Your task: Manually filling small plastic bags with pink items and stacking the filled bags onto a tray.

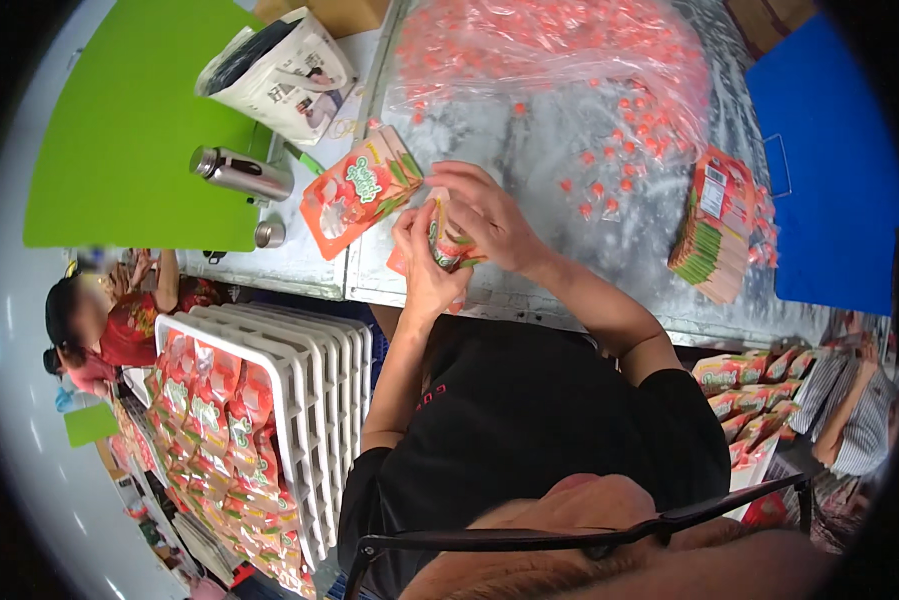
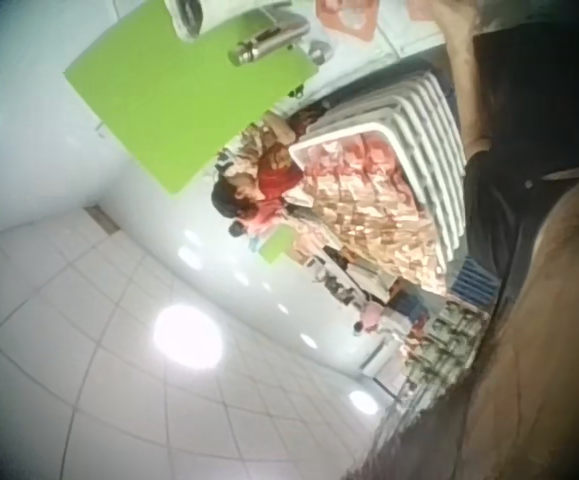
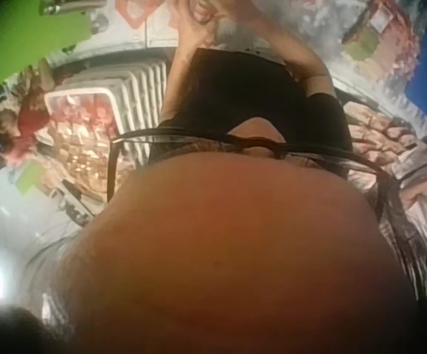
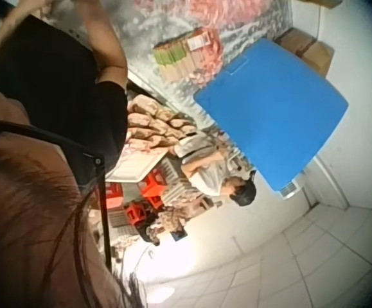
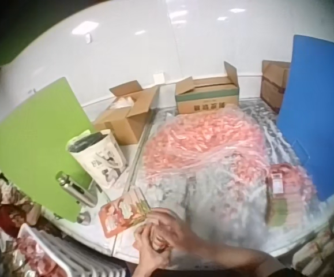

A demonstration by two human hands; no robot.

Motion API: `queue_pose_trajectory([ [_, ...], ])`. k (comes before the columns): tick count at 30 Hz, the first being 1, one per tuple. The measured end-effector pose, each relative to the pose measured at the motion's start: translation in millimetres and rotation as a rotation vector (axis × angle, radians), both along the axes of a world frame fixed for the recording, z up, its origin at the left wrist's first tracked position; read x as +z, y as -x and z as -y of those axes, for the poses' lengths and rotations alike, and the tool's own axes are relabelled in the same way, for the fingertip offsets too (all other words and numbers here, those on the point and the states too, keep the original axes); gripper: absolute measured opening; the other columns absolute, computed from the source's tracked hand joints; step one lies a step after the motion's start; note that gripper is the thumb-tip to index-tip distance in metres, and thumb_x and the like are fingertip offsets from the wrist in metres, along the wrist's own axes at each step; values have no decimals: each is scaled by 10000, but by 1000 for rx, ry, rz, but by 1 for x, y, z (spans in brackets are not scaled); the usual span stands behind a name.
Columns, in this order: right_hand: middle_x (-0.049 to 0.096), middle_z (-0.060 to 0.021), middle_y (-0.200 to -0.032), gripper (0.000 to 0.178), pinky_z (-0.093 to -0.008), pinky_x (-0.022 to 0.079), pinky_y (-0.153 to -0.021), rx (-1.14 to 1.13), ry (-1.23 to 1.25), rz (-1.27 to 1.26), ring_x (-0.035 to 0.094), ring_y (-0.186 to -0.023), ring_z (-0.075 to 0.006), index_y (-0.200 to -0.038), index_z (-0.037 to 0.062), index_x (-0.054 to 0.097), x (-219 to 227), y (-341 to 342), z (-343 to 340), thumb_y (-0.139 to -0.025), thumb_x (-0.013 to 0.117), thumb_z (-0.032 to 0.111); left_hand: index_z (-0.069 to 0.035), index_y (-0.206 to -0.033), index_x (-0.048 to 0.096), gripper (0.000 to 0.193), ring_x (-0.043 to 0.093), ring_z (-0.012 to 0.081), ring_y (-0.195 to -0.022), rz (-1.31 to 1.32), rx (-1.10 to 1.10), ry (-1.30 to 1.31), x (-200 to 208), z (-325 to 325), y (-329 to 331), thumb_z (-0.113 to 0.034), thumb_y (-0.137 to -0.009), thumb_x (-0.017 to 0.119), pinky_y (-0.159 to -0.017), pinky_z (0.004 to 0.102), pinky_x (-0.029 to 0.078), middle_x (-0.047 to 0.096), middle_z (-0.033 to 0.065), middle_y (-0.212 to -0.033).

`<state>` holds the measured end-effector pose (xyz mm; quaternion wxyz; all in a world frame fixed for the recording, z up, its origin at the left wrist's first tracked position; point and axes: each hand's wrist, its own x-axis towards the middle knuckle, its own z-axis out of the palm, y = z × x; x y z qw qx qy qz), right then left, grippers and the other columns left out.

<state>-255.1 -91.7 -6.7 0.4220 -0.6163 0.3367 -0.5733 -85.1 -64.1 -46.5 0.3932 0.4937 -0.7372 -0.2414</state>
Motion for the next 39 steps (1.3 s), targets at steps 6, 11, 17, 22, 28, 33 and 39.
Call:
queue_pose_trajectory([
  [6, 506, -159, -1507, 539, -505, 328, -1154, -462, 156, -541, 428, -1407, -370, -1416, 122, 606, -32, 74, -23, -958, 685, 395, -74, -1535, 345, 1035, 370, 406, -1349, -107, 50, 13, -7, -1, 0, 16, -611, 805, -1157, 480, 336, 353, 212, -1408],
  [11, 400, -161, -1597, 686, -613, 240, -1189, -742, -25, -1075, 341, -1462, -423, -1468, 180, 574, -100, 128, -31, -878, 749, 483, -59, -1544, 334, 1026, 368, 389, -1360, -165, 39, -30, -11, -2, 0, 16, -638, 808, -1170, 470, 313, 353, 214, -1416],
  [17, 414, -183, -1591, 694, -627, 233, -1196, -658, -110, -1093, 329, -1479, -425, -1486, 158, 551, -125, 130, -11, -899, 726, 485, -51, -1546, 321, 1017, 365, 390, -1368, -174, 35, -42, -12, -1, 0, 7, -660, 815, -1169, 469, 316, 350, 216, -1422],
  [22, 504, -197, -1518, 564, -526, 322, -1173, -730, -57, -869, 443, -1414, -400, -1470, 105, 551, -121, 154, -21, -992, 631, 394, -42, -1551, 298, 1031, 360, 384, -1384, -159, 54, -79, -20, -3, -8, -4, -662, 819, -1172, 466, 317, 337, 219, -1435],
  [28, 514, -211, -1503, 489, -431, 330, -1191, -753, -276, -380, 462, -1411, -370, -1486, 56, 524, -150, 187, -47, -1057, 532, 291, -15, -1558, 267, 1049, 368, 379, -1381, -214, 21, -125, -22, -3, -4, -16, -671, 827, -1173, 452, 320, 323, 214, -1442],
  [33, 386, -202, -1599, 603, -461, 266, -1231, -612, -219, -407, 332, -1491, -393, -1531, 115, 489, -146, 170, -32, -1005, 588, 391, -7, -1557, 268, 1042, 377, 372, -1378, -185, 35, -102, -22, -5, -4, -20, -683, 834, -1167, 444, 329, 331, 217, -1440],
  [39, 280, -177, -1673, 813, -564, 241, -1239, -428, -18, -1208, 244, -1522, -446, -1526, 217, 517, -113, 140, -12, -818, 791, 507, -18, -1555, 288, 1055, 391, 376, -1371, -200, 21, -96, -24, -5, -8, -14, -665, 854, -1154, 449, 346, 341, 214, -1443],
])
